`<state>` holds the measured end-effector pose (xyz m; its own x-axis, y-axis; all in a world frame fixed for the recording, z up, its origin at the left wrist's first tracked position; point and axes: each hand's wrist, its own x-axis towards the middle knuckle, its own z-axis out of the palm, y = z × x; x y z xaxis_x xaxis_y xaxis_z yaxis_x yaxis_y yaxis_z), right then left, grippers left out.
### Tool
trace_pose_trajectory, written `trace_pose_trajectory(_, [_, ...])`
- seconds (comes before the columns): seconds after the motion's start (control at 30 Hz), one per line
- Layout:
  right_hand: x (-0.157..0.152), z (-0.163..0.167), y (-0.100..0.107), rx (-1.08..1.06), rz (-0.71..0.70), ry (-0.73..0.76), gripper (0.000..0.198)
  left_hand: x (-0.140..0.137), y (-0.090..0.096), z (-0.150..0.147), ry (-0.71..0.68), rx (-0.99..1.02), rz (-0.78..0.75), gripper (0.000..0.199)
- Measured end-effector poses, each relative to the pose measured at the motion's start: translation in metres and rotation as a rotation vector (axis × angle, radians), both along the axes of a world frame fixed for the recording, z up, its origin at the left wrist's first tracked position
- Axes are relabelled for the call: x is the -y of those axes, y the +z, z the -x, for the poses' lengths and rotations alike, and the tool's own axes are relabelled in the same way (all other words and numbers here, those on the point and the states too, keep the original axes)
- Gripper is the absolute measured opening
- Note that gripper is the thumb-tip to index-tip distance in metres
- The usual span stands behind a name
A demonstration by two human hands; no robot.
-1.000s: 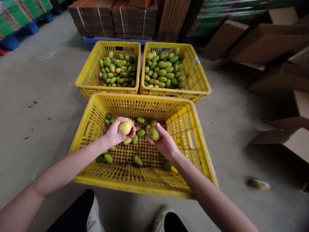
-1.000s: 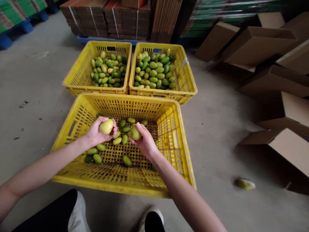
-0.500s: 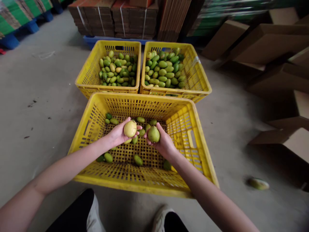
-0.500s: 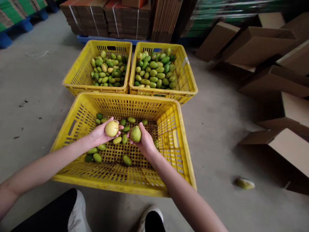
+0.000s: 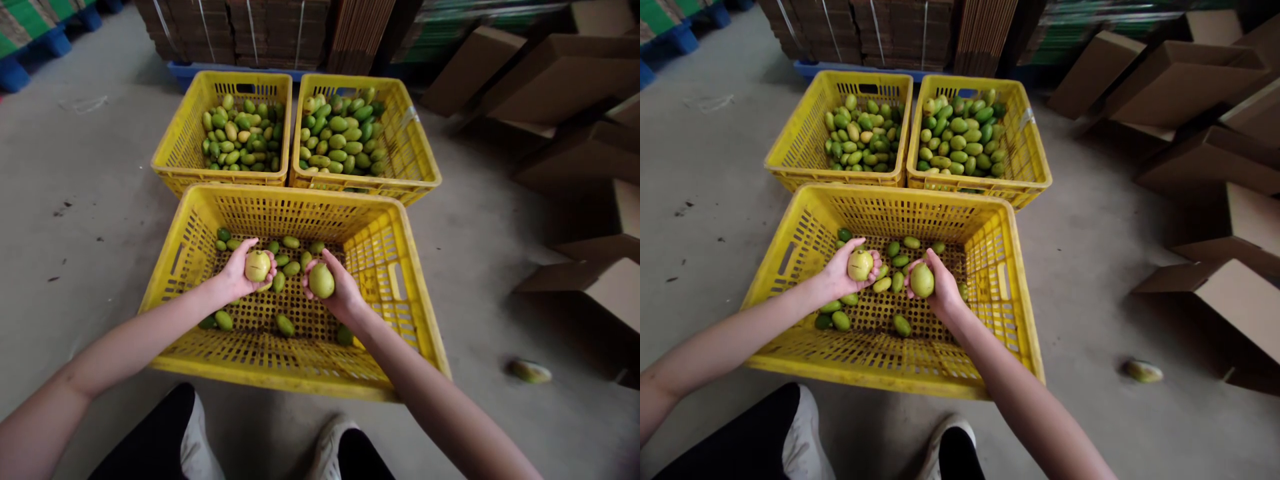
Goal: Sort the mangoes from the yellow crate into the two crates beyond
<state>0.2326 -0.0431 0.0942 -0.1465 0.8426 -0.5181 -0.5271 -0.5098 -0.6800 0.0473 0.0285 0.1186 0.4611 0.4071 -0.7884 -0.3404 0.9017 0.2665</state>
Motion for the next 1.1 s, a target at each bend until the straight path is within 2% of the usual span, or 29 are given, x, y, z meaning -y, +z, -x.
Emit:
trace_pose_trajectory(0.2, [-0.001, -0.003, -0.005, -0.08, 0.036, 0.068, 0.056, 0.001, -0.001, -0.003, 0.204, -0.055, -0.025, 0.041])
trace_pose_trajectory(0.3, [-0.001, -0.002, -0.004, -0.114, 0.028, 0.052, 0.054, 0.001, -0.004, -0.005, 0.302, -0.077, -0.029, 0.04])
trace_pose_trajectory(0.37, [-0.001, -0.001, -0.004, -0.14, 0.021, 0.03, 0.049, 0.001, -0.004, -0.005, 0.319, -0.062, -0.029, 0.036])
trace_pose_trajectory(0.47, [-0.001, 0.001, -0.002, -0.178, 0.011, -0.02, 0.035, 0.002, -0.002, -0.005, 0.281, -0.008, -0.073, 0.029])
trace_pose_trajectory(0.57, [0.0, 0.0, 0.0, -0.221, 0.016, -0.078, 0.024, 0.004, -0.002, -0.006, 0.168, -0.009, -0.094, 0.027])
trace_pose_trajectory(0.7, [0.0, 0.0, 0.003, -0.211, 0.078, -0.052, 0.029, 0.008, -0.007, -0.008, -0.008, -0.066, -0.079, 0.045])
trace_pose_trajectory(0.83, [0.0, 0.0, 0.005, -0.156, 0.183, 0.021, 0.038, 0.01, -0.013, -0.007, -0.115, -0.044, -0.068, 0.061])
trace_pose_trajectory(1.0, [-0.002, 0.0, 0.007, -0.09, 0.321, -0.015, 0.048, 0.01, -0.014, -0.008, -0.146, -0.01, -0.074, 0.063])
trace_pose_trajectory(1.1, [-0.001, 0.001, 0.006, -0.112, 0.312, -0.058, 0.042, 0.01, -0.014, -0.009, -0.18, -0.004, -0.089, 0.061])
